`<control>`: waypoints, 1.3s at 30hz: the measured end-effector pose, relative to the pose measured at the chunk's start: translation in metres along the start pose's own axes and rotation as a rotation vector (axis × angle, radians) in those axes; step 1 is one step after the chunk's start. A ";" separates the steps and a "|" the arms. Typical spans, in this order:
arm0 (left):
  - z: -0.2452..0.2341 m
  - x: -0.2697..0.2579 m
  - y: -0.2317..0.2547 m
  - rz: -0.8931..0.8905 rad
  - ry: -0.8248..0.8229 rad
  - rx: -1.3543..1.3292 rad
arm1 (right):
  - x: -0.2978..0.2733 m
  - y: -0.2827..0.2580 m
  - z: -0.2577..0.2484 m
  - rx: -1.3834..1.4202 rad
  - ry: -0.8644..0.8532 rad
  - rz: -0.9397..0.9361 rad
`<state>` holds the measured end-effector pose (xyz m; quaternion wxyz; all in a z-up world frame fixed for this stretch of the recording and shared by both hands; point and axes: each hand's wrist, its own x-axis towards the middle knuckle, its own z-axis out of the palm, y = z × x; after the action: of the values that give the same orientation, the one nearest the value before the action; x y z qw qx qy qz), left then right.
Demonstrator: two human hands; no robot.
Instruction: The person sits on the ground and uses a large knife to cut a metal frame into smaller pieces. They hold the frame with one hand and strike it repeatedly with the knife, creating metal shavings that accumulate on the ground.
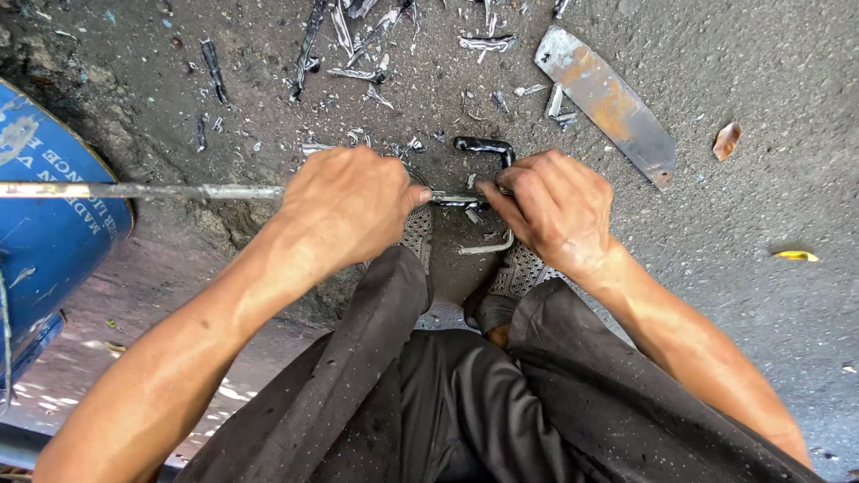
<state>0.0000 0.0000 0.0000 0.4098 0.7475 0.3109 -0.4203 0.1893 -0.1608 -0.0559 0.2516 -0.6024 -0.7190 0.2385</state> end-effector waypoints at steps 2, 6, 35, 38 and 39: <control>-0.004 -0.001 0.006 -0.046 -0.053 -0.015 | -0.002 -0.002 0.002 0.027 0.003 0.017; 0.000 -0.007 0.006 -0.053 -0.059 -0.070 | 0.000 -0.008 0.003 0.021 0.074 0.031; 0.099 -0.005 -0.008 -0.249 -0.289 -0.869 | -0.019 0.048 0.006 0.009 -0.073 -0.203; 0.084 -0.004 -0.006 -0.253 -0.336 -0.810 | -0.002 0.045 -0.004 -0.066 -0.012 -0.276; 0.083 -0.003 -0.006 -0.239 -0.345 -0.776 | 0.005 0.042 -0.008 -0.138 0.055 -0.333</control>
<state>-0.0376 -0.0704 -0.0250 0.6544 0.4159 0.4571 -0.4357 0.2250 -0.1488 -0.0771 0.2654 -0.4973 -0.8161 0.1272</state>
